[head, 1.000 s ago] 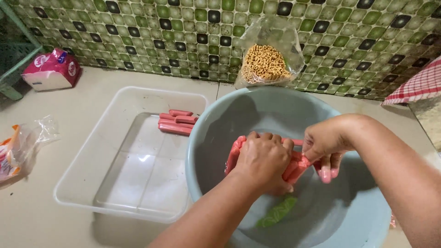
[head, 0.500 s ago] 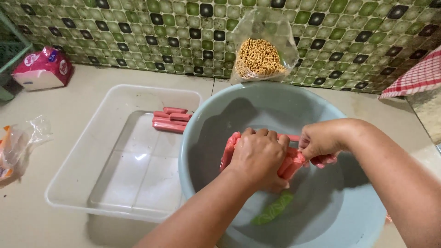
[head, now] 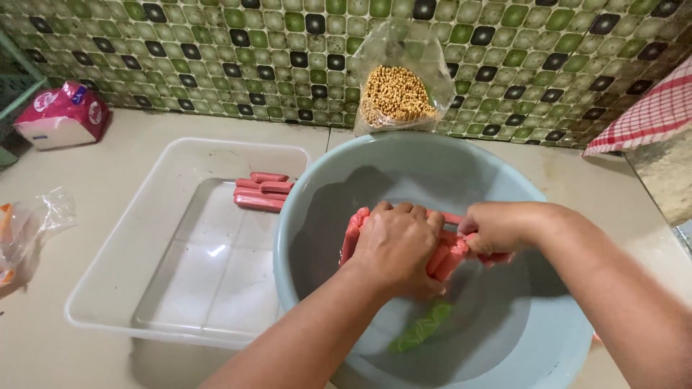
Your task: The person washes a bundle of pink sausages in a basin of water, repeatedly squeezing and separating them by hand. The sausages remain in the basin throughout the clip.
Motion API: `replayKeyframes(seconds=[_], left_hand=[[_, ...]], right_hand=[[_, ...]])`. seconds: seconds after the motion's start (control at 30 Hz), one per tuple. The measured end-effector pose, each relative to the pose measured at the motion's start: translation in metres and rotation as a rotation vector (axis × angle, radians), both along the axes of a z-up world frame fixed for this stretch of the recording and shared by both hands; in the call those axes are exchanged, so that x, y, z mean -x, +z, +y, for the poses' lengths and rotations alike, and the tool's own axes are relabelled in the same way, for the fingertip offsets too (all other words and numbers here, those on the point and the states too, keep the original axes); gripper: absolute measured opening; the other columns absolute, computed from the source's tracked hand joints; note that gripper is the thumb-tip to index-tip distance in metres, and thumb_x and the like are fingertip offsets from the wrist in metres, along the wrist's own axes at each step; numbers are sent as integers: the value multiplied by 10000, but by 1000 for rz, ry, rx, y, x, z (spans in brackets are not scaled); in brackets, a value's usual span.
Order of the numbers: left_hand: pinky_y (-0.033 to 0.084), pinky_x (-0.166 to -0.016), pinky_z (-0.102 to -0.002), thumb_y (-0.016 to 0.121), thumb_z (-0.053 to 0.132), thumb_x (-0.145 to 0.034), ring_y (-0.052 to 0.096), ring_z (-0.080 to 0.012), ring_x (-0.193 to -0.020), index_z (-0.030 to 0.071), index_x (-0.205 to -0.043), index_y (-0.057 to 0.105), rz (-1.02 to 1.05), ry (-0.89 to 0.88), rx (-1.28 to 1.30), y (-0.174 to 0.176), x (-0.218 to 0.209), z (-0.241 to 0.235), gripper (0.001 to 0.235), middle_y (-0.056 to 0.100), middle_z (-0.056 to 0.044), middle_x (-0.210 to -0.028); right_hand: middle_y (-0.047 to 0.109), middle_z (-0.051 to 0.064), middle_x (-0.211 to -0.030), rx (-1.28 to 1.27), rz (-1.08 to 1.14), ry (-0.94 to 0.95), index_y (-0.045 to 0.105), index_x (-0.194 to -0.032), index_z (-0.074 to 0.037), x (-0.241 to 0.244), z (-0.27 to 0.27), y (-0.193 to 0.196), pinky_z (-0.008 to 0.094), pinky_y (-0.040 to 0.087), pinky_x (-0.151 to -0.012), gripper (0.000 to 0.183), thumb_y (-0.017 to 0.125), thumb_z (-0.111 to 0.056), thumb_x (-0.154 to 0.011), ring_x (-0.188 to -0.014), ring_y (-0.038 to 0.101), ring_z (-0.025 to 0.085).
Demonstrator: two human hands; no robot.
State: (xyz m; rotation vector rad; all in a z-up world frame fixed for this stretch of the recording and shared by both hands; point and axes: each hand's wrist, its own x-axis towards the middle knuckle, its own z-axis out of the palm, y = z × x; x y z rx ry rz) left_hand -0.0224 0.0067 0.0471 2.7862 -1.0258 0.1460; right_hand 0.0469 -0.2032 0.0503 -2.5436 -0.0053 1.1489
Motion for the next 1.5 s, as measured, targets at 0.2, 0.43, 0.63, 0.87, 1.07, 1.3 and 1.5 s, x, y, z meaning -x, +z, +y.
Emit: replayKeyframes(seconds=[0.2, 0.43, 0.63, 0.87, 1.07, 1.3, 1.5], left_hand=[[510, -919, -494, 801, 633, -606, 688, -318, -1095, 74, -1215, 623, -71, -8, -7, -15, -2, -3, 846, 731, -138, -1052], [508, -920, -476, 811, 607, -609, 683, -298, -1078, 93, -1202, 624, -89, -21, 26, -19, -5, -1, 807, 723, -103, -1029], [509, -910, -472, 824, 567, -613, 682, -297, -1058, 69, -1137, 637, -124, -53, 67, -13, 0, 4, 747, 721, -121, -1017], [509, -861, -421, 759, 686, -500, 684, -248, -1034, 155, -1094, 617, -154, -109, 30, -22, -12, 6, 810, 711, -52, -1009], [515, -855, -416, 794, 700, -518, 688, -241, -1046, 171, -1115, 620, -150, -117, 22, -15, -5, 10, 816, 725, -48, -1016], [513, -879, -433, 818, 674, -526, 686, -258, -1069, 162, -1125, 620, -176, -127, 58, -22, -2, 10, 813, 734, -68, -1035], [514, -896, -454, 832, 676, -549, 685, -277, -1082, 141, -1117, 626, -165, -144, 39, -17, 0, 9, 807, 735, -88, -1042]], right_hand=[[777, 197, -788, -49, 31, 23, 776, -879, 25, 12, 27, 11, 304, 559, -522, 184, 594, -2, -878, -595, 710, 265], [765, 121, -710, -50, -81, 176, 792, -816, -6, 3, 7, -11, 302, 509, -556, 318, 475, 7, -846, -617, 647, 220], [743, 77, -754, -218, 56, 116, 798, -821, -43, 12, -7, -15, 262, 504, -650, 308, 495, -37, -877, -700, 623, 168], [769, 67, -768, -261, 75, 60, 812, -833, -58, 19, -12, -14, 274, 516, -666, 264, 563, -69, -924, -711, 655, 173], [757, 50, -651, -4, -45, 223, 778, -774, -106, 33, 13, 11, 268, 535, -578, 212, 621, -191, -888, -608, 674, 145], [808, 263, -894, -286, 261, -236, 762, -938, 54, 32, 10, 3, 266, 514, -399, 147, 653, 23, -845, -650, 778, 363], [805, 184, -789, -126, 197, 30, 791, -900, 6, 17, 11, -3, 221, 458, -373, 150, 644, 15, -874, -547, 760, 257]])
